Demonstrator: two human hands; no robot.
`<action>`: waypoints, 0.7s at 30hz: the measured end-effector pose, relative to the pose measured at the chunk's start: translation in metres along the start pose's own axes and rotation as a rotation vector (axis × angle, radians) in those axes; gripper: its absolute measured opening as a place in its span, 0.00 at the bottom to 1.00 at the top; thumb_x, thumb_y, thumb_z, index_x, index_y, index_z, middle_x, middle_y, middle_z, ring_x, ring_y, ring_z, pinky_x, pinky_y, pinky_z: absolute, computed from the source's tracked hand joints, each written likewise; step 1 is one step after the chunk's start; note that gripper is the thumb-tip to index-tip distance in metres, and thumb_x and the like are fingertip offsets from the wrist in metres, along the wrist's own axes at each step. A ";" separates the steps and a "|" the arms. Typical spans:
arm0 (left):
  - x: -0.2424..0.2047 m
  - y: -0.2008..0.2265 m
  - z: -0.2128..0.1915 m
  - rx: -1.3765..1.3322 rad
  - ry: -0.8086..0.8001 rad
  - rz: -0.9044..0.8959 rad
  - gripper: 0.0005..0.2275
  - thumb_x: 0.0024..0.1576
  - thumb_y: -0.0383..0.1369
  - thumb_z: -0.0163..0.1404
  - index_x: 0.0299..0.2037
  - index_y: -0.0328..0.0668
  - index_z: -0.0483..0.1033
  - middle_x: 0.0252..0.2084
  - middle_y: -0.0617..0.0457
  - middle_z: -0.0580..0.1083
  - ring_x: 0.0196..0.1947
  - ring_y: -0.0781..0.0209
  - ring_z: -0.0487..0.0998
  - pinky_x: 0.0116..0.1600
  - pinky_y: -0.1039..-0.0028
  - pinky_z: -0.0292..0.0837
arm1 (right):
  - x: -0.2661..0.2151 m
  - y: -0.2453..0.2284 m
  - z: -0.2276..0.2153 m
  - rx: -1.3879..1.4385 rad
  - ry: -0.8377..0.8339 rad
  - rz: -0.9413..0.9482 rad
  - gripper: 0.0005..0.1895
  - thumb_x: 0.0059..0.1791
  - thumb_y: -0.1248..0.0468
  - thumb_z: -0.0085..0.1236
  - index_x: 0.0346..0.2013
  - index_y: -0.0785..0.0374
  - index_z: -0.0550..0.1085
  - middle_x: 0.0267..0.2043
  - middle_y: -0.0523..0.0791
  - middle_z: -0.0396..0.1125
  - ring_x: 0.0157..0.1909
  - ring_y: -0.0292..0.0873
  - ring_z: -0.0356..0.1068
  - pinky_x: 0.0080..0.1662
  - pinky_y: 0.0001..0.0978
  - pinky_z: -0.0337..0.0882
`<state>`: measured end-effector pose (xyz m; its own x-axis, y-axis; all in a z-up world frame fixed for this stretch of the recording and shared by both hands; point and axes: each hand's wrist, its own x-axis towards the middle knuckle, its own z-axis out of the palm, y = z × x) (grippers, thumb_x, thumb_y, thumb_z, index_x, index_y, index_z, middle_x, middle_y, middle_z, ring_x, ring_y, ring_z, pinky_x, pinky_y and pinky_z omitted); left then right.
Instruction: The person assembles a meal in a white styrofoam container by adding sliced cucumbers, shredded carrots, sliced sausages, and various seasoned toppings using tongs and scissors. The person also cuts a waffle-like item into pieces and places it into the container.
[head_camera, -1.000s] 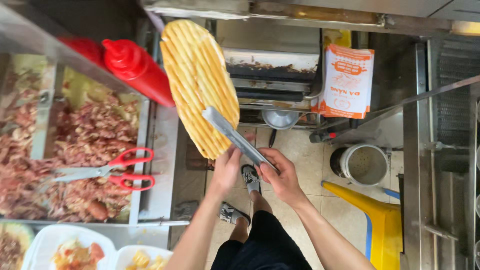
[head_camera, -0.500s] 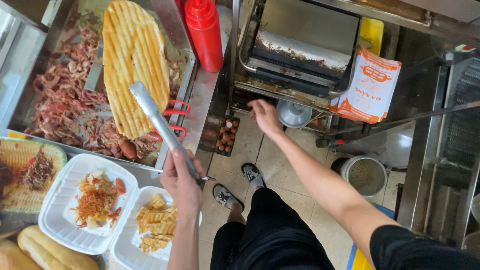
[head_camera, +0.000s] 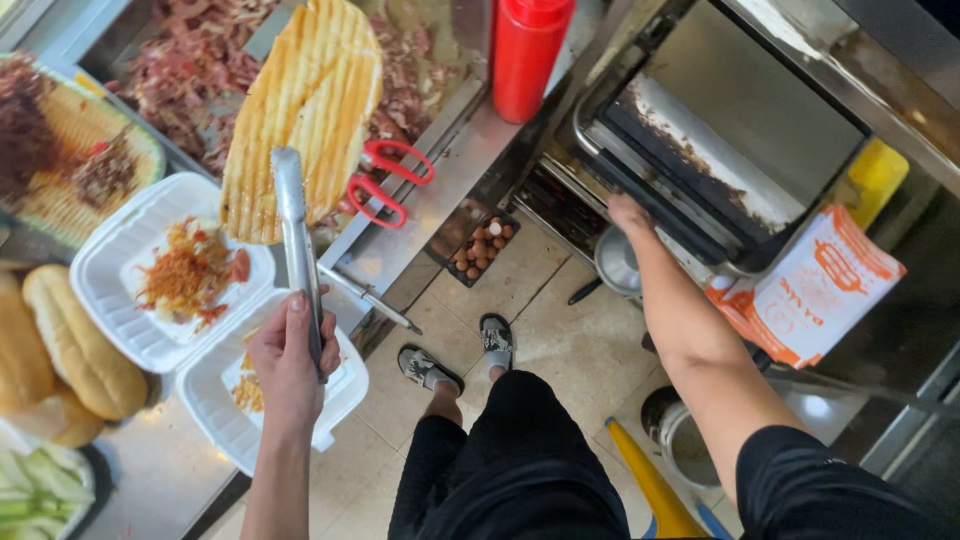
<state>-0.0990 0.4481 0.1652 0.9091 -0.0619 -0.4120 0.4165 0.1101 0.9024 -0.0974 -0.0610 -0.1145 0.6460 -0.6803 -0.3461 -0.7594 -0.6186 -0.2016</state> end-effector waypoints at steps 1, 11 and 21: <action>-0.005 0.003 -0.007 0.023 0.019 0.005 0.17 0.67 0.42 0.44 0.50 0.32 0.76 0.24 0.54 0.67 0.14 0.71 0.61 0.19 0.80 0.53 | 0.003 -0.001 -0.004 -0.004 -0.011 -0.007 0.18 0.54 0.51 0.47 0.51 0.52 0.79 0.54 0.55 0.73 0.56 0.61 0.70 0.56 0.51 0.69; -0.063 -0.001 -0.091 0.014 0.210 -0.007 0.16 0.67 0.39 0.45 0.46 0.31 0.78 0.21 0.56 0.66 0.13 0.72 0.59 0.17 0.79 0.48 | -0.091 -0.070 -0.035 0.195 0.069 -0.303 0.13 0.54 0.53 0.56 0.47 0.53 0.82 0.46 0.54 0.77 0.50 0.57 0.75 0.55 0.46 0.73; -0.117 -0.006 -0.186 0.095 0.202 -0.054 0.14 0.63 0.40 0.49 0.44 0.35 0.81 0.19 0.60 0.64 0.13 0.73 0.55 0.16 0.78 0.46 | -0.239 -0.305 -0.112 0.132 0.194 -1.095 0.29 0.46 0.63 0.65 0.60 0.63 0.69 0.50 0.56 0.69 0.52 0.63 0.69 0.52 0.52 0.70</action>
<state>-0.2054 0.6397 0.1848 0.8729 0.1357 -0.4687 0.4708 0.0178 0.8820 -0.0115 0.2465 0.1323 0.9633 0.1480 0.2241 0.2309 -0.8825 -0.4097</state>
